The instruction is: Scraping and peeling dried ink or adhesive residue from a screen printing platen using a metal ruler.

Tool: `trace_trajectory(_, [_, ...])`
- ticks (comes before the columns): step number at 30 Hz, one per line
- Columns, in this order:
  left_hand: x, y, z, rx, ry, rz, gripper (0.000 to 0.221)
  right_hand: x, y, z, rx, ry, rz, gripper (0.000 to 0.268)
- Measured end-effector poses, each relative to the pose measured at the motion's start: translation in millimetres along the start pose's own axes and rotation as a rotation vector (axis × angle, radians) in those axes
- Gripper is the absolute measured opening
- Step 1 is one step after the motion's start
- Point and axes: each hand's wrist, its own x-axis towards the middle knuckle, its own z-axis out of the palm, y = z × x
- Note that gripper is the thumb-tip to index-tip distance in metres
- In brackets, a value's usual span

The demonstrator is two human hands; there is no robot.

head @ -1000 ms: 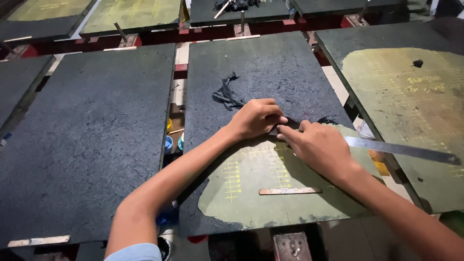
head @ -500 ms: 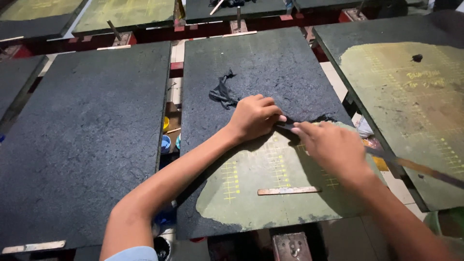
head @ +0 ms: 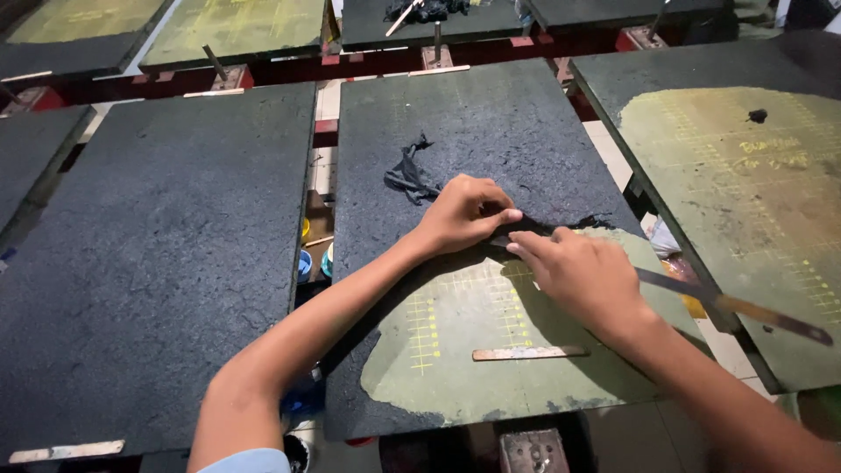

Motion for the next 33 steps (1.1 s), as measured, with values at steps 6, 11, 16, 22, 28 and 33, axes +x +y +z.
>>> trace_trajectory(6, [-8.0, -14.9, 11.3, 0.157, 0.051, 0.132, 0.009, -0.4, 17.5, -35.9, 0.090, -0.300, 0.270, 0.030])
trace_trajectory(11, [-7.3, -6.8, 14.0, 0.634, 0.118, 0.316, 0.024, 16.8, 3.2, -83.6, 0.025, -0.541, 0.359, 0.042])
trace_trajectory(16, [-6.7, -18.6, 19.6, 0.763, 0.275, 0.409, 0.018, 14.3, -4.6, -47.5, 0.064, -0.375, 0.230, 0.032])
trace_trajectory(22, [-6.6, -11.1, 17.2, 0.738, 0.323, 0.421, 0.020, 6.8, 3.3, -32.3, 0.120, -0.325, 0.232, 0.033])
trace_trajectory(28, [-5.4, -5.4, 18.0, 0.764, 0.351, 0.441, 0.022, -4.8, 21.8, -49.4, 0.067, -0.370, 0.369, 0.035])
trace_trajectory(33, [-5.7, -4.0, 19.5, 0.801, 0.362, 0.459, 0.022, -9.7, 9.0, -53.4, 0.005, -0.309, 0.309, 0.036])
